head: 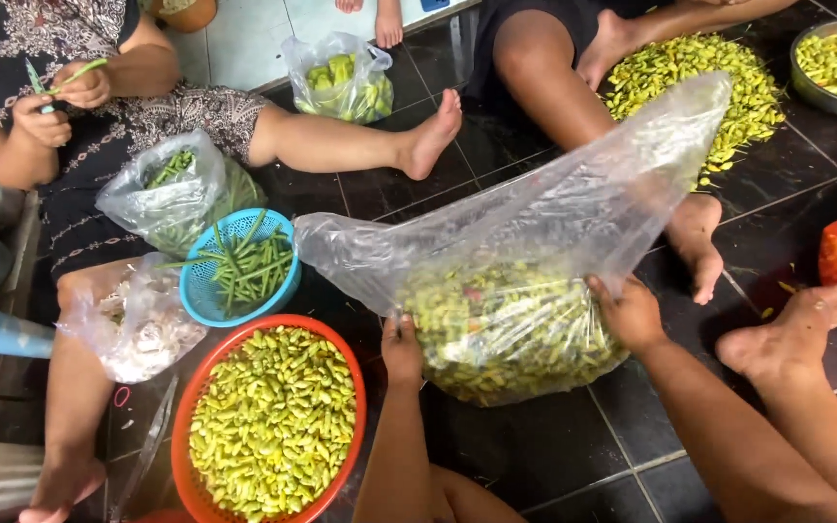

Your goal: People sitting on the floor picking small yellow flower buds from stems and sorting them into various containers.

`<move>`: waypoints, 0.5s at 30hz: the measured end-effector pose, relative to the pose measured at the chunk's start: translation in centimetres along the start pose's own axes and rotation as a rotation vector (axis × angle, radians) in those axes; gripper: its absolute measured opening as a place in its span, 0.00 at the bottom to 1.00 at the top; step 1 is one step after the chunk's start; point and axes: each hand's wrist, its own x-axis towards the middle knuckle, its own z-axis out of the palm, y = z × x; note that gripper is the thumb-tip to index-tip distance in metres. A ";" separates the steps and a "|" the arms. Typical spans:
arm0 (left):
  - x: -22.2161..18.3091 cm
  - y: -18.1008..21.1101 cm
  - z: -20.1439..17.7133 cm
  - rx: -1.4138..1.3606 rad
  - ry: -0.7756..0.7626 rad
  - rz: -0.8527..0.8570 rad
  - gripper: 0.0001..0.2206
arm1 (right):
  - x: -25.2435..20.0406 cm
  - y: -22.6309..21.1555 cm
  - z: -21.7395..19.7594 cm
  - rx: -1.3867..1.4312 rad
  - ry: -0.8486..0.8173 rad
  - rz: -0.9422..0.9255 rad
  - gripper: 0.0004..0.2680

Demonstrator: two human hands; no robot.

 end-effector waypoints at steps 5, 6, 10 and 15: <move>-0.8 1.8 1.7 -0.096 0.276 0.103 0.15 | 2.7 -3.1 -0.9 0.051 0.103 0.061 0.22; -1.7 3.3 1.9 -0.184 0.282 0.077 0.13 | 3.4 -3.7 -1.2 0.069 0.111 0.055 0.21; -1.1 5.9 1.5 -0.249 0.243 -0.050 0.15 | 4.9 -7.7 -3.0 0.265 0.141 -0.032 0.14; -3.3 11.4 1.5 -0.409 0.260 -0.046 0.18 | 8.3 -10.4 -2.0 0.389 0.043 0.076 0.17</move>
